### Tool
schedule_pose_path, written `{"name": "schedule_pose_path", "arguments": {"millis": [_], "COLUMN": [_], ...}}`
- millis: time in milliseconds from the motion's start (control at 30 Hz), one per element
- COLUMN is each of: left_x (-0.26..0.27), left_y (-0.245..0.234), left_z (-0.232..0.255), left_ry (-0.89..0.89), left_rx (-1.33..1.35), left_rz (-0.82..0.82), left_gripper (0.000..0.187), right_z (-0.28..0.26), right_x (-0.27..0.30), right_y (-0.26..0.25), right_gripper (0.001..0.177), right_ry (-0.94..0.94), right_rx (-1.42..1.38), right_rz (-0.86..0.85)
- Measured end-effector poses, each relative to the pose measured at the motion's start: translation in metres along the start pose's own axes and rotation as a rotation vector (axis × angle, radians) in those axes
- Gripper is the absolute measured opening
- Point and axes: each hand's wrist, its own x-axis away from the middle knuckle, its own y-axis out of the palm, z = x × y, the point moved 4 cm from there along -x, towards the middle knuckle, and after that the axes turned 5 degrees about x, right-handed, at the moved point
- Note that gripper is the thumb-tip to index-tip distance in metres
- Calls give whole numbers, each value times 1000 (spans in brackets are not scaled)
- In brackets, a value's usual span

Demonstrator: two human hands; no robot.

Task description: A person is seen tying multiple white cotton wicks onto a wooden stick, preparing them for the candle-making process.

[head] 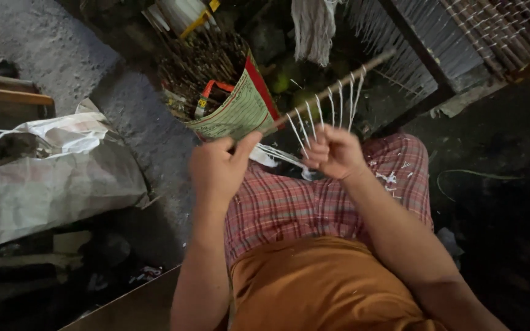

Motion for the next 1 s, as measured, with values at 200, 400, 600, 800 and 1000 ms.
{"name": "schedule_pose_path", "arguments": {"millis": [200,400,600,800,1000], "left_x": [-29,-48,-53,-53,-35], "left_y": [-39,-68,-73,-67,-56], "left_z": [14,2,5,-8,-9], "left_ry": [-128,134,157,140,89], "left_rx": [-49,-43,74,26,-150], "left_rz": [8,137,150,136,129], "left_gripper": [62,75,78,73,58], "right_z": [28,36,37,39,-64], "right_x": [4,-7,-10,1,14], "right_y": [-78,-105,-98,-131,-5], "right_gripper": [24,27,25,11,17], "right_ry": [6,28,56,108,-737], "right_rx": [28,-13,2,230,1391], "right_rz": [55,177,300,999,872]}}
